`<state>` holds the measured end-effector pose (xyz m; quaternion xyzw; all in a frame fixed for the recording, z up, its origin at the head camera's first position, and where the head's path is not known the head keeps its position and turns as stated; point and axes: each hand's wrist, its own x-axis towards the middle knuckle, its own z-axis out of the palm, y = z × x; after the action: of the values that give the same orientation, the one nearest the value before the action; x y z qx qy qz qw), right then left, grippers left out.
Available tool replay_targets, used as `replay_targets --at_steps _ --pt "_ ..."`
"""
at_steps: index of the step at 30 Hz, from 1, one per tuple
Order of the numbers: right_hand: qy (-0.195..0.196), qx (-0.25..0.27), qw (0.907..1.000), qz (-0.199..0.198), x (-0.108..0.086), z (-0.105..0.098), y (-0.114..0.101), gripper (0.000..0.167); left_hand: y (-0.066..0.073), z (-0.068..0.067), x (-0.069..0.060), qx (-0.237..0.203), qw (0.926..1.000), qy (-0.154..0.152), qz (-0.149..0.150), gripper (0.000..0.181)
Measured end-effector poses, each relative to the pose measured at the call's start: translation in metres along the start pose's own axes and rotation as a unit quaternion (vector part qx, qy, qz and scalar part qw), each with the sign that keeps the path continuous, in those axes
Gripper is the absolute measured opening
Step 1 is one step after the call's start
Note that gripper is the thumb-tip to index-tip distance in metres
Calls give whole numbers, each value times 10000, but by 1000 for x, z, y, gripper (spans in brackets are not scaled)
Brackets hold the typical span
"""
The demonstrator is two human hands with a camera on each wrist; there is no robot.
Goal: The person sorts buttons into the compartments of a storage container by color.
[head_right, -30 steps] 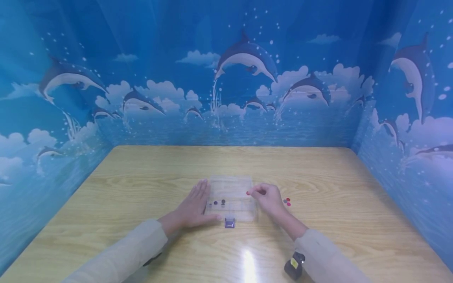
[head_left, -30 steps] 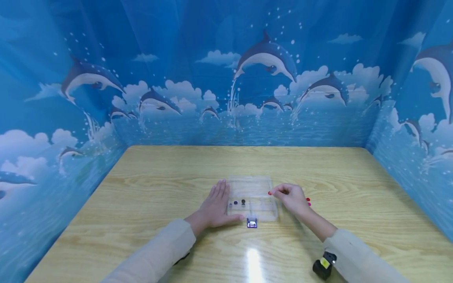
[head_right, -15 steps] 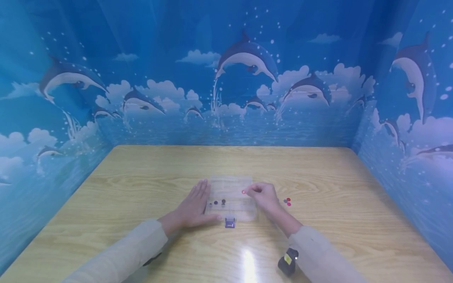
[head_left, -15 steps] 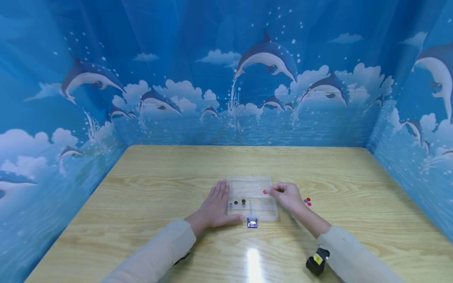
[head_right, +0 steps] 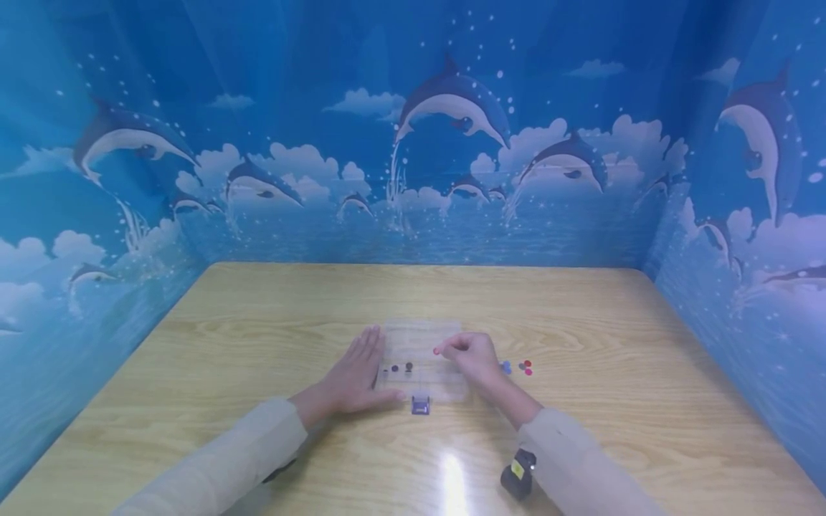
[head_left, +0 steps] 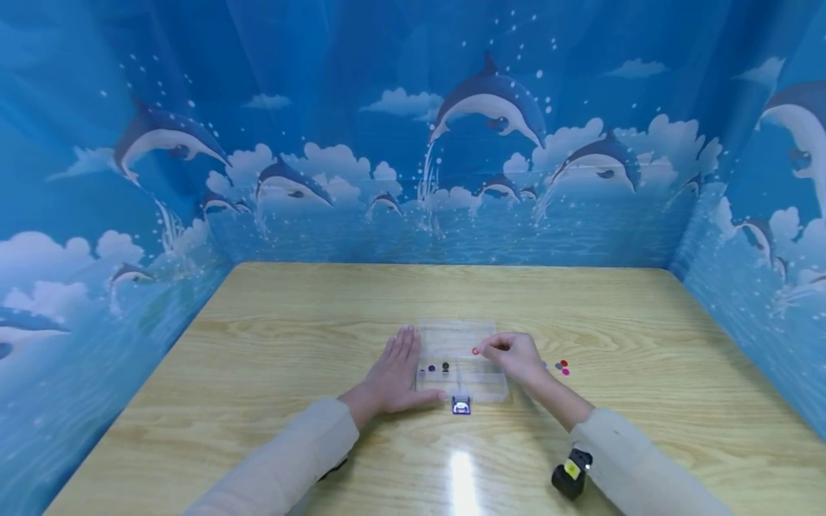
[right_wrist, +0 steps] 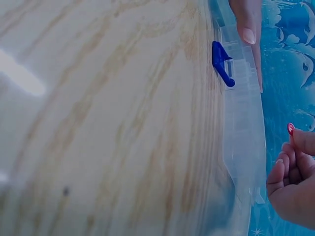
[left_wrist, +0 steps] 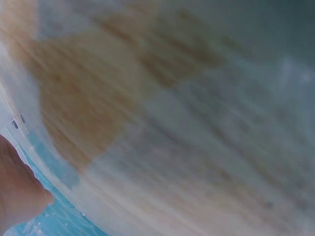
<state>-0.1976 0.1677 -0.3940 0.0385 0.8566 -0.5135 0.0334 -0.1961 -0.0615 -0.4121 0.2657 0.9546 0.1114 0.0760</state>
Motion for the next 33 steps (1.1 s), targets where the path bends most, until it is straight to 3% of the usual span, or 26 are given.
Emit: replay_targets --at_steps 16,33 --pt "-310 -390 9976 -473 1 7 -4 10 -1 2 1 52 10000 5 10 108" --pt "-408 -850 9947 -418 4 9 -6 10 -2 2 1 -22 10000 -10 -8 109"
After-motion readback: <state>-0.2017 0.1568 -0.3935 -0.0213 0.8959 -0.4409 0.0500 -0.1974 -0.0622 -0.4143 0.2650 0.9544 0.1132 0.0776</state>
